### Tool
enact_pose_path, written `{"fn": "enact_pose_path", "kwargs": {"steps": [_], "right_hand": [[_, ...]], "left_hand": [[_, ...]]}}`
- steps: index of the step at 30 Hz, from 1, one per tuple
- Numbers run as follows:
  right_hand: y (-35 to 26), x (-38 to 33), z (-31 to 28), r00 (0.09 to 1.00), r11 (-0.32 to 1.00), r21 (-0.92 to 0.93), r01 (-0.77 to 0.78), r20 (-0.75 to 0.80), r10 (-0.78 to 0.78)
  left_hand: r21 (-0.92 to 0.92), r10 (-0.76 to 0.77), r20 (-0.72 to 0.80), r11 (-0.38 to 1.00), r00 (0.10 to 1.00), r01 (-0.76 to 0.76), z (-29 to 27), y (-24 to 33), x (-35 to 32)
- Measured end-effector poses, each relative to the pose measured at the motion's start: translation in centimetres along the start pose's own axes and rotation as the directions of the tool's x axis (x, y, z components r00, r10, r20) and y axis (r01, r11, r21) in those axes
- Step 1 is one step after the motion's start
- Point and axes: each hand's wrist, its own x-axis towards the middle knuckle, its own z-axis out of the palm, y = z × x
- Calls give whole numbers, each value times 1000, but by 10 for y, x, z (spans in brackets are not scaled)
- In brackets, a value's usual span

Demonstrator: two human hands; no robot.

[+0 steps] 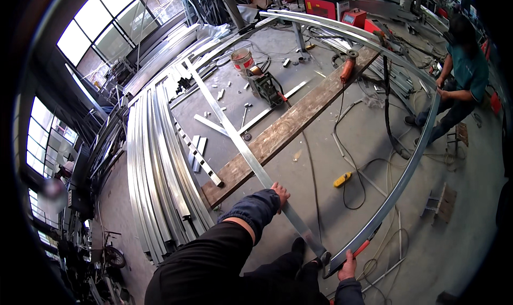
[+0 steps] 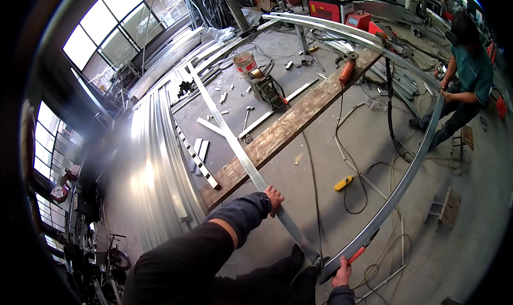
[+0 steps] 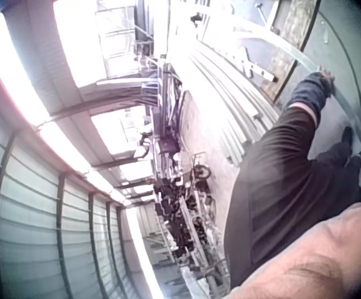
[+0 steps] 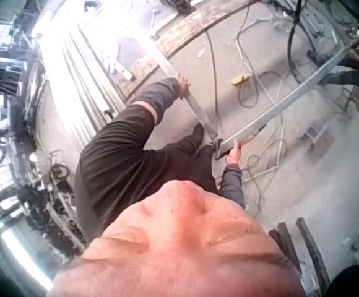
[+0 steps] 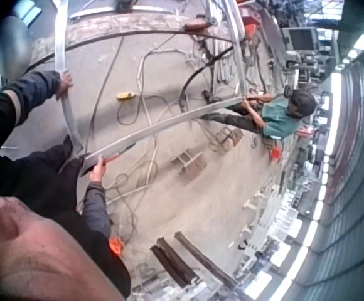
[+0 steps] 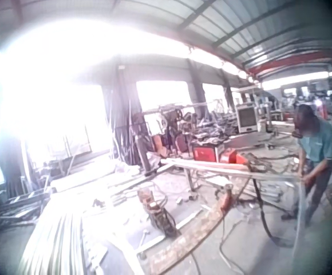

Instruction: The person picks up metal bars and positions them on a frame, then uses a welding torch to tack weld the joints. The person repeats this process for multiple bars, moving around the workshop to retrieve materials and weld them into place.

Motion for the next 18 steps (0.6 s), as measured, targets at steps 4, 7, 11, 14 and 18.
{"fn": "enact_pose_path", "kwargs": {"steps": [4, 7, 11, 14, 18], "right_hand": [[-2, -2, 7, 1000, 1000, 9, 1, 7, -1], [0, -2, 9, 1000, 1000, 9, 0, 17, 0], [3, -2, 15, 999, 1000, -4, -15, 46, 15], [1, -6, 14, 999, 1000, -26, -17, 28, 18], [-1, -4, 7, 999, 1000, -25, -18, 45, 19]], "left_hand": [[13, -25, 5, 1000, 1000, 25, 1, 4, -1], [6, -26, -6, 1000, 1000, 26, 2, 6, -3], [2, -28, 3, 1000, 1000, 28, 6, 0, -3], [11, -15, -45, 1000, 999, 16, 10, 1, 0], [-38, 3, -89, 999, 996, -6, 18, -6, 6]]}}
